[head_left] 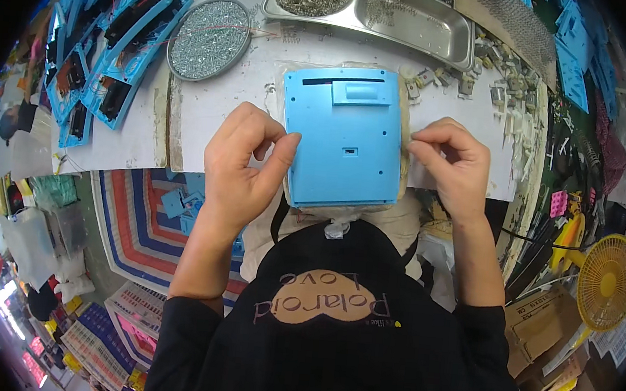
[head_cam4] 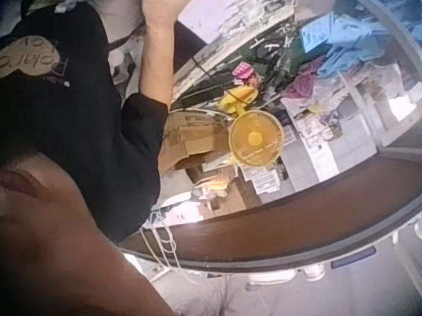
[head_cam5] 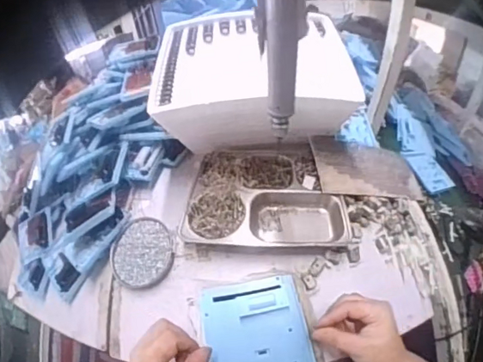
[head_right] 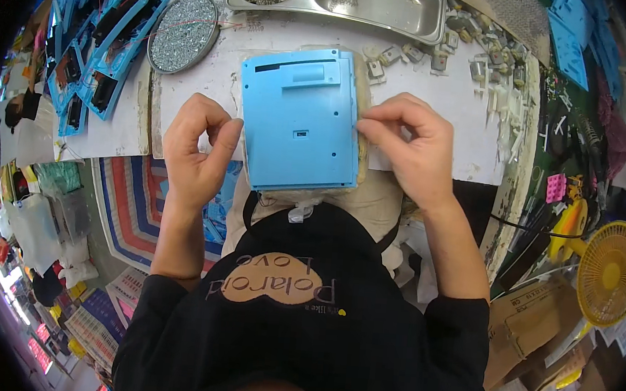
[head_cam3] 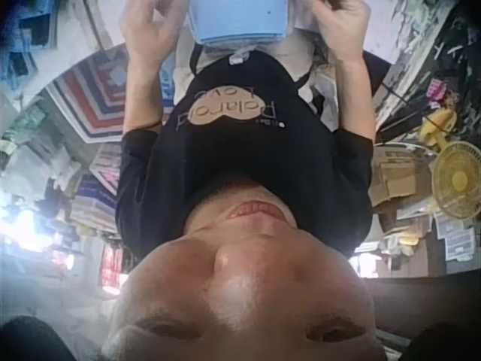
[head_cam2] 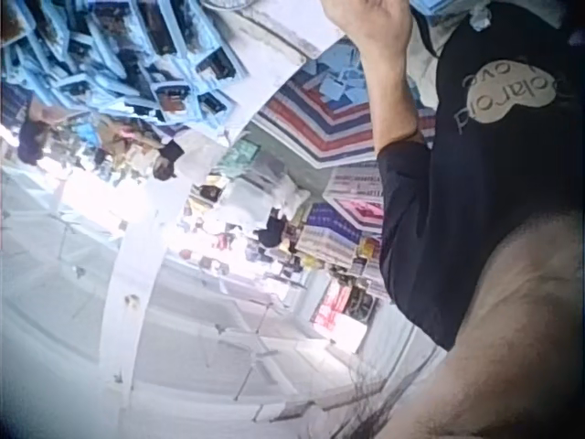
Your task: The recorder assembles and solders components into a blue electronic device casing.
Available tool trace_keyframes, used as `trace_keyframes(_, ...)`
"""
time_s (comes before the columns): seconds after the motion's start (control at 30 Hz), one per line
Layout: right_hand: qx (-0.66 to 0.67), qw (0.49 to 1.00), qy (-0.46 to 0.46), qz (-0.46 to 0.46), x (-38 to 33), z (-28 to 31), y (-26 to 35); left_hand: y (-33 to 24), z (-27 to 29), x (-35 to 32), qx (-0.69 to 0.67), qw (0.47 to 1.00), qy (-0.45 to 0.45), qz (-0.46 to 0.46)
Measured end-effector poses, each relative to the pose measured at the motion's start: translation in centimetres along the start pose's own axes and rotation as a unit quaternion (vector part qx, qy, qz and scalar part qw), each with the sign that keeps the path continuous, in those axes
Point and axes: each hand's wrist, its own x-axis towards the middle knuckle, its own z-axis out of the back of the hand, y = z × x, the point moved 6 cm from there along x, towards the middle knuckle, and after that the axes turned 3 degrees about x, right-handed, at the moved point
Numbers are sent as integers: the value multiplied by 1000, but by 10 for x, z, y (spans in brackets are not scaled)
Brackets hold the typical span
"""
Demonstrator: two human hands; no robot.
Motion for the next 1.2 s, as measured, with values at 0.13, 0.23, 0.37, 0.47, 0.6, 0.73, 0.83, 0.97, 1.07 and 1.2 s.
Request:
trace_keyframes(0.13,-36,999,36,0,10,-20,4,-3,1,-10,-9,1000,15,21)
trace_keyframes(0.23,-35,997,56,-37,16,-28,-4,-7,0,-17,-20,999,14,33)
trace_keyframes(0.37,6,995,71,-67,17,-26,-9,-25,-18,-17,-3,997,73,-4)
trace_keyframes(0.47,23,994,74,-79,17,-22,-8,-39,-39,-5,33,989,115,-89)
trace_keyframes(0.6,12,997,63,-52,11,-9,-9,-44,-53,4,51,982,123,-135)
trace_keyframes(0.73,33,997,41,-47,7,6,-9,-47,-64,5,87,971,142,-169)
trace_keyframes(0.83,28,998,31,-52,4,13,-10,-45,-70,2,112,965,143,-190)
trace_keyframes(0.97,33,998,21,-49,6,21,-10,-46,-69,3,118,963,153,-188)
trace_keyframes(1.07,7,1000,11,-22,14,30,-5,-47,-66,3,110,965,156,-181)
trace_keyframes(1.2,3,998,-46,34,33,50,13,-37,-44,14,70,973,145,-163)
